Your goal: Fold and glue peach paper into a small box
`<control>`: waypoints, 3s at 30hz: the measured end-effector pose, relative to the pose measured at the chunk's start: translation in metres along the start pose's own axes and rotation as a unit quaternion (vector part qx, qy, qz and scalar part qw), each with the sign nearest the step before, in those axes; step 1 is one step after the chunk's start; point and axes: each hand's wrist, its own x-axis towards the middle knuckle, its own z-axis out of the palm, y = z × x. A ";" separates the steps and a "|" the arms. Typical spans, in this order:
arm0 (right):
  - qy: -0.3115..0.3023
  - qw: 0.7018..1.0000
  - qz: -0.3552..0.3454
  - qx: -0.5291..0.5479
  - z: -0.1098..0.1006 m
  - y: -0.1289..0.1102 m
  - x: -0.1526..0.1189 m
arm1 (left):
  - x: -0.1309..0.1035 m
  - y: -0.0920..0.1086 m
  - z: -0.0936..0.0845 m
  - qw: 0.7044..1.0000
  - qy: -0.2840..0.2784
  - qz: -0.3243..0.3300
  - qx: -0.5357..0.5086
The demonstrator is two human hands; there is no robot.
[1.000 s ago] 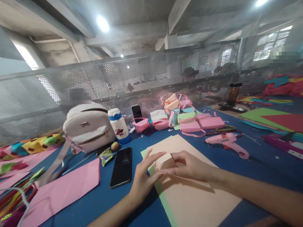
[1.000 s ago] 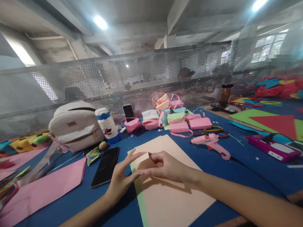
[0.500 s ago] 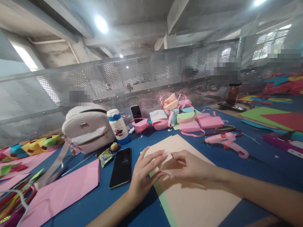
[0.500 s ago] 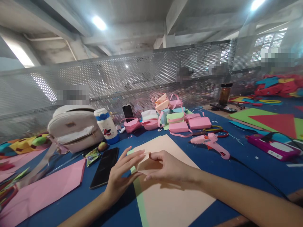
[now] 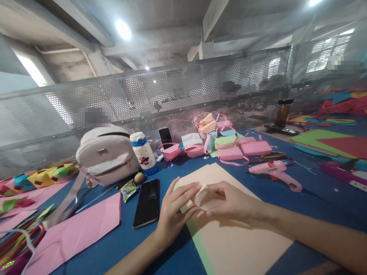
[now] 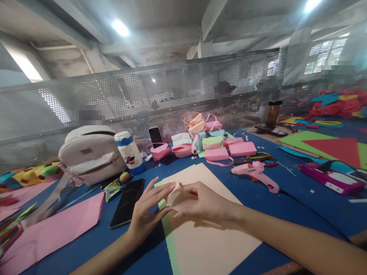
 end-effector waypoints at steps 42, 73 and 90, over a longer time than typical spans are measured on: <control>0.045 0.870 -0.150 -0.467 -0.009 -0.011 -0.006 | 0.002 0.005 -0.003 0.994 0.010 0.046 0.103; -0.024 0.999 -0.018 -0.030 -0.009 0.007 0.003 | 0.010 0.010 -0.007 0.968 0.047 -0.148 -0.197; -0.053 0.992 -0.017 -0.112 -0.013 -0.004 0.001 | 0.009 0.010 -0.006 0.971 0.037 -0.121 -0.204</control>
